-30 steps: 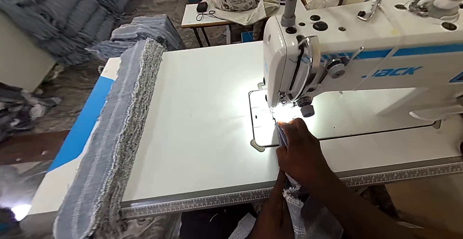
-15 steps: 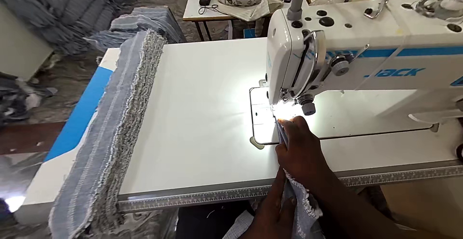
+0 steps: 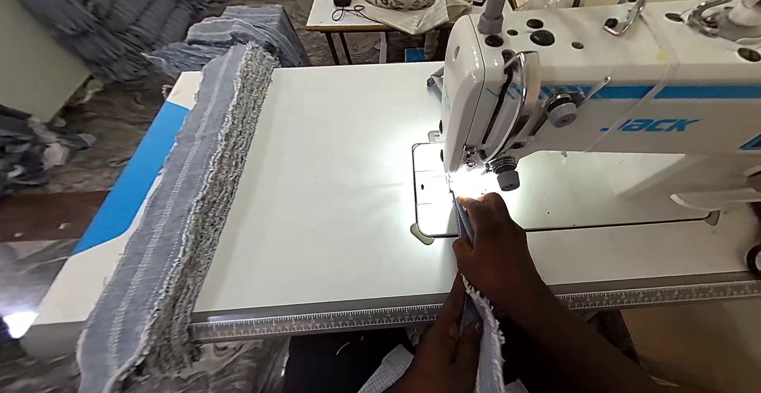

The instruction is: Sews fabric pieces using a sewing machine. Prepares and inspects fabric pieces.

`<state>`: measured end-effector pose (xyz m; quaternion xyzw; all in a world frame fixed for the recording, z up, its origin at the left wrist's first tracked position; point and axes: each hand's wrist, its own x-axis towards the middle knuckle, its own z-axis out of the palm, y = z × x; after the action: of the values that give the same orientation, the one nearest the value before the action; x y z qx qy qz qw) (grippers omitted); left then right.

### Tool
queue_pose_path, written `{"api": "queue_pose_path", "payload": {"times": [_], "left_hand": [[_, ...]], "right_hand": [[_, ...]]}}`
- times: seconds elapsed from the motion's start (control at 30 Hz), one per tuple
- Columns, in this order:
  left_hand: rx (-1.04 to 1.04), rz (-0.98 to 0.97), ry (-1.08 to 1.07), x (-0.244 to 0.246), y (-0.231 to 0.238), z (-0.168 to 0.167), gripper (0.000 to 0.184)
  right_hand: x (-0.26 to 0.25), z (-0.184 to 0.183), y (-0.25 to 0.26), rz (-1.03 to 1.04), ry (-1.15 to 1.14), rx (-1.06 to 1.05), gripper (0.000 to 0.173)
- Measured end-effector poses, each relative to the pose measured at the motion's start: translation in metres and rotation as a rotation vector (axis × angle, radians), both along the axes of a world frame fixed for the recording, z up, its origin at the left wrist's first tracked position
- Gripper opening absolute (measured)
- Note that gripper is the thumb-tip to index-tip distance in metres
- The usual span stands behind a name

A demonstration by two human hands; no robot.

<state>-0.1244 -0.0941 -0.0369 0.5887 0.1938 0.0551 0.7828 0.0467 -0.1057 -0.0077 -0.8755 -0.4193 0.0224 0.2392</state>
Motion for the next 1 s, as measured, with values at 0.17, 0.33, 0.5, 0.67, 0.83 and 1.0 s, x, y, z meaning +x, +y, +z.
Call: {"api": "queue_pose_path", "payload": {"times": [0.17,0.33,0.5,0.67,0.83,1.0], "left_hand": [[0.013,0.001,-0.032,0.000,-0.002,-0.004,0.068],[0.111,0.009,-0.046,0.000,-0.003,-0.008,0.065],[-0.056,-0.020,0.158,-0.001,0.000,0.009,0.068],[0.512,-0.148,0.290,-0.001,0.007,0.016,0.065],[1.025,-0.550,0.628,0.038,0.031,0.064,0.044],[1.221,-0.562,0.600,0.059,0.049,0.066,0.021]], "right_hand": [[0.000,-0.001,-0.001,0.003,0.000,0.002,0.054],[-0.001,-0.001,-0.002,-0.003,0.010,0.006,0.055],[-0.002,0.000,-0.001,-0.012,0.013,-0.009,0.054],[-0.002,0.000,-0.001,-0.012,0.020,-0.007,0.054],[0.003,0.006,-0.003,-0.002,0.089,-0.036,0.054],[0.020,0.009,0.003,0.009,0.169,-0.019,0.045]]}}
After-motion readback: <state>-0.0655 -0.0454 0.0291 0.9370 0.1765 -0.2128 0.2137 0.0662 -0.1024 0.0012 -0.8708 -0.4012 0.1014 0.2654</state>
